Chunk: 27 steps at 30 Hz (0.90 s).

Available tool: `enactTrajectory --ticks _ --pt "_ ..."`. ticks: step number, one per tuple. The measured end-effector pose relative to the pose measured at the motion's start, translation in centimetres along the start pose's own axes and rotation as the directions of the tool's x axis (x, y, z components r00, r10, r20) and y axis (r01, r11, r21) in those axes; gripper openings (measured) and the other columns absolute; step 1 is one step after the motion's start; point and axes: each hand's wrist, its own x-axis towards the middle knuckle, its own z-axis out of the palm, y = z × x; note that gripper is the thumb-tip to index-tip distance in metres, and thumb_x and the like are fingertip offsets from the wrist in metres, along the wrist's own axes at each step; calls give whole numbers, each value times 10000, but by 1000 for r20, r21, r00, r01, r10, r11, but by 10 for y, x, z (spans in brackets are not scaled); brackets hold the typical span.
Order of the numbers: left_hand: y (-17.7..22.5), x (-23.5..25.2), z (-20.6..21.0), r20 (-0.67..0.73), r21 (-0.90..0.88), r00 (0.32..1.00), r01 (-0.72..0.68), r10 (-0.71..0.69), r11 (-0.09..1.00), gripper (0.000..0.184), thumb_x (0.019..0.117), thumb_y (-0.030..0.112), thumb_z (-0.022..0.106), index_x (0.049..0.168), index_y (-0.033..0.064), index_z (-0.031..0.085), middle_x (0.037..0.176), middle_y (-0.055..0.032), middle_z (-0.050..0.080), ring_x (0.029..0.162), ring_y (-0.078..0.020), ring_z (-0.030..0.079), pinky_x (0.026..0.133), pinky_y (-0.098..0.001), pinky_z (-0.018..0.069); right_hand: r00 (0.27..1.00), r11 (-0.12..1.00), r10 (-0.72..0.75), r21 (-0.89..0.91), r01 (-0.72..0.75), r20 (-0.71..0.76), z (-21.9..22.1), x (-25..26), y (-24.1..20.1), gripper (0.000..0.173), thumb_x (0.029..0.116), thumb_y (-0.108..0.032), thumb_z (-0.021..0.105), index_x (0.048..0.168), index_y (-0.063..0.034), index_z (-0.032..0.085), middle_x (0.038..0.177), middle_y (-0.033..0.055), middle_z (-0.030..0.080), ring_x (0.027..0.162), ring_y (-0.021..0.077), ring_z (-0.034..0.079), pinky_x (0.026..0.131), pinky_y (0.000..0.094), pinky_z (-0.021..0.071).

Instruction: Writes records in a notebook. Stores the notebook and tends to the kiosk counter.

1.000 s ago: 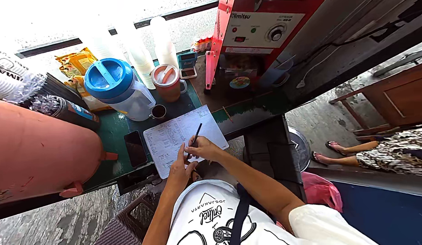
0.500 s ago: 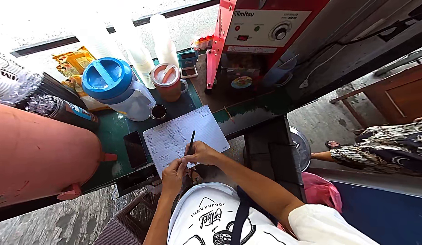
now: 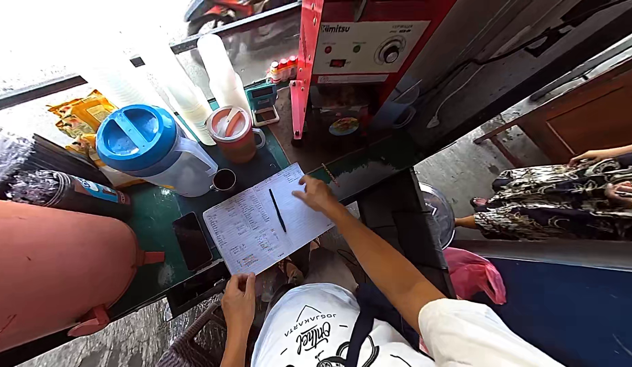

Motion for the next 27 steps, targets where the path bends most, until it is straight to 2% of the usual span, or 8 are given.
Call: enactTrajectory --ticks 3,10,15,18,20,23,25,27 --pt "-27 -5 -3 -135 -3 989 65 -65 998 366 980 275 673 1157 -45 669 1090 -243 667 1014 -375 660 912 -582 520 940 981 155 -69 -184 -303 -30 16 40 600 953 -356 721 1451 -78 534 1383 309 526 1099 494 627 862 644 536" --pt "-25 13 1 -174 -161 966 164 -191 973 377 1005 245 666 1256 -32 619 1136 -221 688 983 -339 688 890 -554 542 956 938 249 -207 -277 -153 -36 48 62 431 1001 -156 606 1378 38 529 1425 333 453 1129 457 634 920 562 555" --pt "-15 12 -3 -243 -294 933 192 -268 936 538 926 153 759 1369 -35 517 1049 -191 689 854 -266 683 803 -474 567 963 956 246 -138 -259 -106 -45 48 44 414 930 -204 717 1196 92 603 1246 335 584 1126 452 633 908 591 538" --pt "3 6 -10 -240 -394 930 170 -279 903 389 909 74 752 1264 -24 628 932 -120 703 759 -151 675 736 -340 583 996 996 77 -47 -79 -45 -26 35 17 302 923 -170 713 1104 61 639 1098 289 633 1002 413 662 868 561 549" --pt "36 1 -16 -219 -457 958 69 -188 887 333 923 44 708 1240 -31 637 966 -102 717 798 -115 696 753 -295 597 998 998 -48 -26 49 52 -9 31 7 295 936 -201 713 1104 36 658 1054 270 642 978 408 659 870 567 543" --pt "99 -4 -8 -29 -501 983 -171 181 849 471 957 207 672 1356 -30 589 1222 -127 706 1093 -171 697 964 -366 583 973 986 -166 -4 169 159 -12 29 27 466 980 -436 679 1155 -4 675 984 242 692 884 403 692 833 620 555" --pt "124 2 15 184 -438 906 -272 382 857 576 973 418 661 1413 51 603 1432 -115 606 1338 -202 565 1147 -412 458 978 992 -120 -21 125 173 -32 15 51 609 1036 -567 506 1169 4 671 989 251 700 880 413 704 828 651 558" --pt "127 4 32 267 -247 896 -292 354 924 560 971 484 651 1385 107 650 1475 -130 572 1409 -241 500 1193 -455 383 960 998 54 -42 -44 276 -53 -9 71 816 1067 -647 237 1142 32 684 984 245 714 861 372 723 798 583 584"
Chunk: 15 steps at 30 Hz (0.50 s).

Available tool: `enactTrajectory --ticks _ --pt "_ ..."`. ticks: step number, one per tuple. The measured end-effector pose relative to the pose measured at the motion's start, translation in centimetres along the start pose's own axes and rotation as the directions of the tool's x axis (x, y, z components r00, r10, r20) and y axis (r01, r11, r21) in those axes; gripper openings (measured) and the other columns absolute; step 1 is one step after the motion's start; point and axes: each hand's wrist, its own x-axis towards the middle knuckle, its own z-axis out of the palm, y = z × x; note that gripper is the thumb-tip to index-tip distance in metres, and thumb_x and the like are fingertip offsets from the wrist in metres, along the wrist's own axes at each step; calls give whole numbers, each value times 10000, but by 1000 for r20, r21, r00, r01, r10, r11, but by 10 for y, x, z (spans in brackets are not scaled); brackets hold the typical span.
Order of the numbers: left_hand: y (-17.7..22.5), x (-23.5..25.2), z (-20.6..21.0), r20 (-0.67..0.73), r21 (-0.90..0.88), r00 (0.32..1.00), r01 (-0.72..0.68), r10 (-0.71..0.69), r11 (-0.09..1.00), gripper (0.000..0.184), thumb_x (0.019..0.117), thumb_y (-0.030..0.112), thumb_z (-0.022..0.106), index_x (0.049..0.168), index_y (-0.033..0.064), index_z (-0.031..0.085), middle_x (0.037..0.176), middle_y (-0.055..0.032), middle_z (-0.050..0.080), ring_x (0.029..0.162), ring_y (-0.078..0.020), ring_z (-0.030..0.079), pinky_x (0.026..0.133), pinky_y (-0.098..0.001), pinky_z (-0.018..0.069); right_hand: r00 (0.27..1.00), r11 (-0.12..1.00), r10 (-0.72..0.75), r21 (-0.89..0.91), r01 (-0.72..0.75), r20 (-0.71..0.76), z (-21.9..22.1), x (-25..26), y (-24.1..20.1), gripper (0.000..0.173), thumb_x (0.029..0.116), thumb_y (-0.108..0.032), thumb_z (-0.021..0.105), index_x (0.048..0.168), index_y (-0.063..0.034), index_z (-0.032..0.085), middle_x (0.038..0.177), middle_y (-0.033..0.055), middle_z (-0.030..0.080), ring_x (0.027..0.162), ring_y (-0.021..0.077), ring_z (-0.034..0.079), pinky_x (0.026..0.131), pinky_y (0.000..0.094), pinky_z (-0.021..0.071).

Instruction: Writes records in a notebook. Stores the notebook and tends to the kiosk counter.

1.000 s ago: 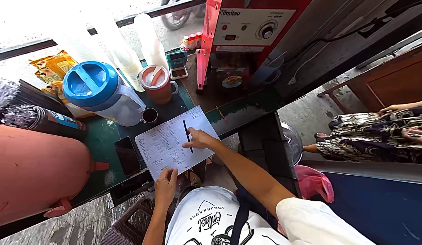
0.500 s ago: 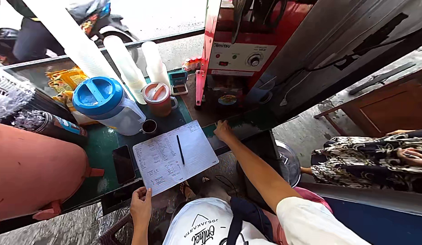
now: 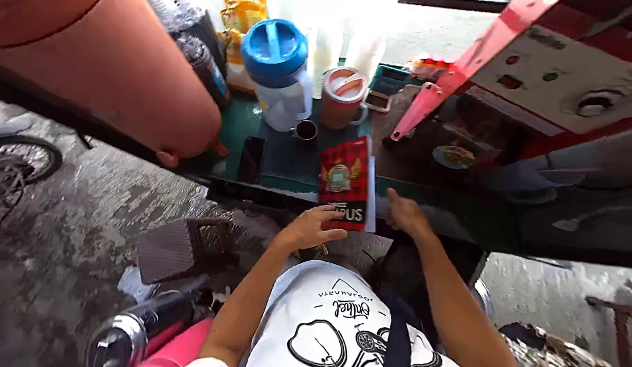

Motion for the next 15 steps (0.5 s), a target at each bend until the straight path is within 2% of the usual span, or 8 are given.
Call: enactTrajectory --ticks 2,4,6,7,8,10,12,15 --pt "-19 -16 5 -302 34 928 239 -218 970 448 973 411 670 1275 83 714 1326 -129 669 1284 -258 601 1125 -491 447 977 977 163 115 -179 135 -4 -23 15 970 1034 -710 94 1229 60 650 1073 259 717 926 366 720 820 544 573" --pt "-54 -43 -4 -605 -239 619 459 -501 856 479 978 355 681 1287 -10 648 1276 -212 652 1210 -333 630 1068 -522 493 961 931 164 288 -225 222 10 -33 25 951 1027 -721 105 1402 40 534 1193 265 691 1007 360 711 861 514 570" --pt "-107 -64 -17 -639 -581 275 440 -718 685 713 938 359 733 1444 -57 452 1343 -306 573 1233 -420 587 1044 -562 486 970 855 87 483 -191 229 38 -34 31 716 1088 -577 319 1491 2 436 1265 244 658 1024 326 716 857 463 601" --pt "-134 -67 -20 -583 -714 178 354 -793 605 851 912 383 768 1516 -36 341 1403 -330 513 1268 -446 549 1037 -581 479 981 813 55 562 -152 185 50 -33 31 567 1100 -415 455 1469 15 431 1235 238 661 976 306 731 816 434 624" --pt "-156 -65 -23 -506 -810 146 259 -850 526 983 888 420 793 1577 13 223 1471 -329 449 1308 -458 512 1025 -605 478 991 775 46 621 -116 128 61 -32 30 467 1080 -248 548 1435 33 435 1168 231 676 899 285 746 760 407 642" --pt "-186 -54 -28 -357 -912 201 137 -912 387 1097 870 465 801 1628 116 89 1536 -294 391 1356 -459 467 1020 -653 467 997 752 54 655 -73 48 74 -29 27 404 1023 -30 589 1388 30 426 1036 198 685 760 239 746 665 361 649" --pt "-197 -38 -30 -282 -947 266 75 -922 312 938 917 399 740 1616 136 174 1475 -260 475 1298 -417 524 983 -610 495 999 792 34 611 -11 -27 74 -31 24 432 1014 15 566 1415 5 405 1001 186 682 695 224 734 622 358 641" --pt "-205 -36 -20 -316 -948 315 -76 -895 308 754 913 211 683 1564 146 308 1359 -220 559 1166 -348 591 916 -531 529 990 819 14 570 68 -138 61 -35 24 430 1039 -4 511 1456 -16 410 970 149 669 644 179 700 596 333 624"
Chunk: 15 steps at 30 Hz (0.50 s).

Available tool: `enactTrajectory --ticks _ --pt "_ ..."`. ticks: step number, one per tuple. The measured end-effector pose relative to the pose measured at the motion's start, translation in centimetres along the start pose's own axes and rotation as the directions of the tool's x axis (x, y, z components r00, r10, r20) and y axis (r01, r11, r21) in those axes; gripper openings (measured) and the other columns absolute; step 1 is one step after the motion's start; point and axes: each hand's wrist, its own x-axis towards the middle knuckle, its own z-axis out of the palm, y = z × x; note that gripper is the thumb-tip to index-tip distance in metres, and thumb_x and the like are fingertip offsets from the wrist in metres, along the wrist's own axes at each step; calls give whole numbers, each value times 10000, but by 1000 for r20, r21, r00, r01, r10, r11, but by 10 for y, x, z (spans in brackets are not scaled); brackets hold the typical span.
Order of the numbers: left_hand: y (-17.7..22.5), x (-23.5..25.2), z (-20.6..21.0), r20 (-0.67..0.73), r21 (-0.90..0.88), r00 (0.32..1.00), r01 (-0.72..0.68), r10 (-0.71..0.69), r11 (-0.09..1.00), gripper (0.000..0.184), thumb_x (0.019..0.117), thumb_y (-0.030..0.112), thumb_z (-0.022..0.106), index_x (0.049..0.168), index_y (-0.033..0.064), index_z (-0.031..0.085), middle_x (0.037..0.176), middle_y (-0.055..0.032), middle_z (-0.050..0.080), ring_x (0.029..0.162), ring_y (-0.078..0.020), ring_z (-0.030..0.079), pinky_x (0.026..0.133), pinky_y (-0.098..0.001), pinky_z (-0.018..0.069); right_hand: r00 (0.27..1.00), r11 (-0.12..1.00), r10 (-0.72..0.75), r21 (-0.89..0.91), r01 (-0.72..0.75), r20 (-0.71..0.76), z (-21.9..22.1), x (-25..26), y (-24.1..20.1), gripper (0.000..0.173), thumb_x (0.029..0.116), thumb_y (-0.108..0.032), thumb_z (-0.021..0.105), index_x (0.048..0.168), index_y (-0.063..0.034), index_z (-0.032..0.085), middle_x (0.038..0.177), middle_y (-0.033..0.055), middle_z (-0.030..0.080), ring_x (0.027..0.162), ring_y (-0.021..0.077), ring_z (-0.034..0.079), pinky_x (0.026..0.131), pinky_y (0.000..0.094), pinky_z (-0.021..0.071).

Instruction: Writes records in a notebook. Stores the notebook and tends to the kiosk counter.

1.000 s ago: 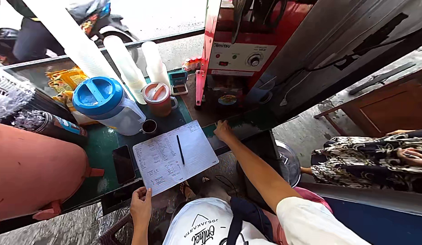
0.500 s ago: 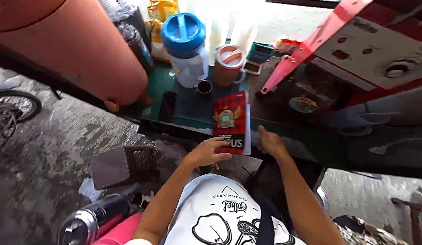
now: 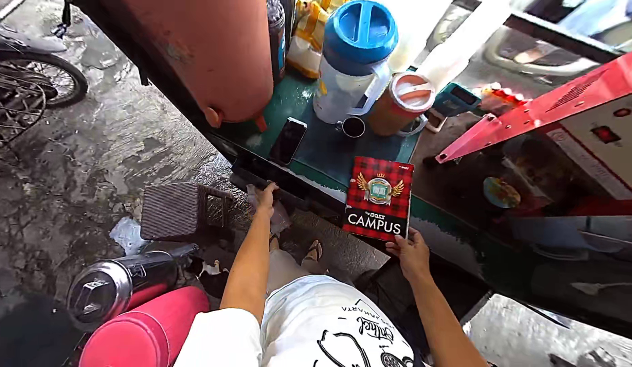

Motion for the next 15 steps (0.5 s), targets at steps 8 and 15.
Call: enactTrajectory --ticks 8,15 --pt "-35 -32 -98 55 -26 998 -12 13 1000 965 852 25 678 1622 107 102 1396 -266 496 1120 -323 614 883 -443 561 974 975 -207 -67 213 93 -14 -30 -44 391 994 14 501 1384 -11 500 890 -11 688 590 53 642 547 221 583" --pt "-68 -51 -167 99 -19 995 1 1 1000 1050 766 43 700 1605 33 69 1453 -264 446 1204 -278 587 930 -393 560 823 862 -314 -222 456 474 129 -50 -86 371 995 -56 516 1351 43 553 860 21 706 617 80 648 596 270 592"
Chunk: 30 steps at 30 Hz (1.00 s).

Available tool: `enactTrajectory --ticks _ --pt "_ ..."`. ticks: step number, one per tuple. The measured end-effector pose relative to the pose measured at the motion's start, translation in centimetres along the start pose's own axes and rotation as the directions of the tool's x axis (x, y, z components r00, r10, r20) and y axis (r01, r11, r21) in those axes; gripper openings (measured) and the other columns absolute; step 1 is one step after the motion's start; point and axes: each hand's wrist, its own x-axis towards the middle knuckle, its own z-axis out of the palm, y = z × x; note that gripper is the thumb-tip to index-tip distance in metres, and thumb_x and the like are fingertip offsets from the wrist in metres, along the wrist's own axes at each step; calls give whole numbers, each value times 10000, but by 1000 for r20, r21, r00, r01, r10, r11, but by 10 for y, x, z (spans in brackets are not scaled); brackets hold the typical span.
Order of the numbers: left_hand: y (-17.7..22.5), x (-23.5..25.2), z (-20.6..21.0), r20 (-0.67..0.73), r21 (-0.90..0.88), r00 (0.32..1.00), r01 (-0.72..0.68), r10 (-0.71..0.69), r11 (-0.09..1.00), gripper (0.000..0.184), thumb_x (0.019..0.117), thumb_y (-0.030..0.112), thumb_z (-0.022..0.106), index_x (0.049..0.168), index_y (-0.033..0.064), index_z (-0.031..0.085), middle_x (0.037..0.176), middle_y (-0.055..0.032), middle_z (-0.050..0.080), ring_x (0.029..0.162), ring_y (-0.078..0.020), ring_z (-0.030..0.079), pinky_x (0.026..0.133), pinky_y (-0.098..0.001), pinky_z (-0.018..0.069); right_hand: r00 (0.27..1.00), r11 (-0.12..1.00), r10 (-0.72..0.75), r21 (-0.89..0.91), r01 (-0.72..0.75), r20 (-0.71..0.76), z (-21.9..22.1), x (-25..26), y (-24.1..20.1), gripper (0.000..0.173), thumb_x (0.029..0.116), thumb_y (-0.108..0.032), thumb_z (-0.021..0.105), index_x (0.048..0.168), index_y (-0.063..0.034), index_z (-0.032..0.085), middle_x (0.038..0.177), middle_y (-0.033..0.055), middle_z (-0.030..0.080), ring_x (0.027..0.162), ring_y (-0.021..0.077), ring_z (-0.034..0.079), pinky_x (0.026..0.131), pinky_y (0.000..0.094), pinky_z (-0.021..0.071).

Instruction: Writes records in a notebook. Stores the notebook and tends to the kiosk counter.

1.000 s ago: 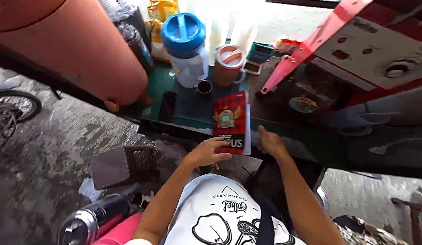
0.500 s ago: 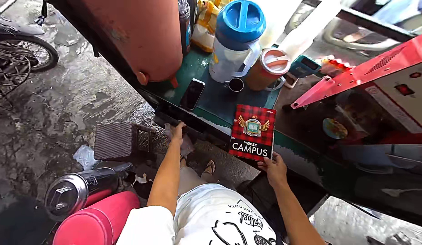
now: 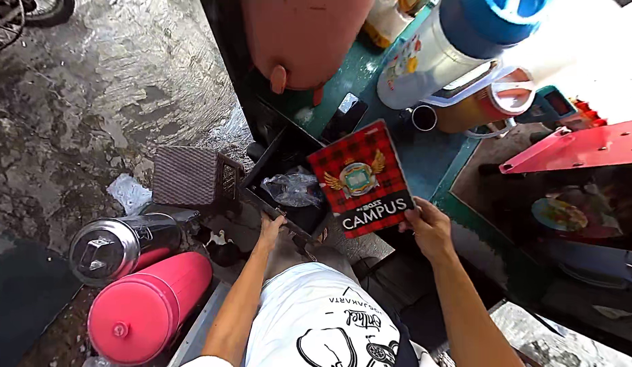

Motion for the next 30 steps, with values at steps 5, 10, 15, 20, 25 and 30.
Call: enactTrajectory --ticks 5,10,15,20,25,30 --pt "-1 2 -7 43 -4 998 -54 54 999 1066 741 72 765 1588 21 119 1437 -232 494 1232 -241 601 984 -378 558 982 794 49 -603 73 183 120 58 -23 365 1031 -53 520 1387 -3 582 1067 248 713 934 380 720 859 580 582" --pt "-3 5 -9 49 -60 992 -117 120 991 1414 632 104 858 1611 106 -163 1623 -242 264 1429 -249 450 1105 -399 490 944 482 289 -876 1 160 180 96 11 479 1021 -41 494 1495 -20 426 1216 334 624 1095 513 646 888 641 530" --pt "1 5 -9 71 -15 991 -110 110 994 1409 621 129 867 1612 76 -133 1602 -249 299 1421 -229 455 1123 -362 464 981 591 188 -791 -159 -57 183 106 24 461 1030 -51 490 1485 -120 505 1248 340 603 1086 509 644 897 630 533" --pt "1 5 -13 60 102 997 -56 50 993 1457 581 230 914 1622 69 -94 1605 -276 275 1459 -270 403 1168 -389 419 974 512 210 -858 -37 83 204 79 2 750 991 -395 633 1623 -165 303 1529 389 329 1098 525 619 837 597 557" --pt "0 5 -12 65 122 997 -38 30 992 1460 595 213 905 1623 95 -125 1612 -273 265 1455 -263 408 1159 -384 426 882 428 -47 -788 442 469 222 75 38 674 926 -495 721 1526 -270 513 1638 297 269 1461 541 320 1099 688 366" --pt "7 14 -9 80 97 996 -52 45 994 1383 632 101 878 1635 128 -74 1620 -216 302 1440 -246 433 1141 -405 447 891 424 -200 -784 454 408 222 98 34 644 898 -384 797 1466 -180 574 1501 301 460 1340 520 476 983 654 476"
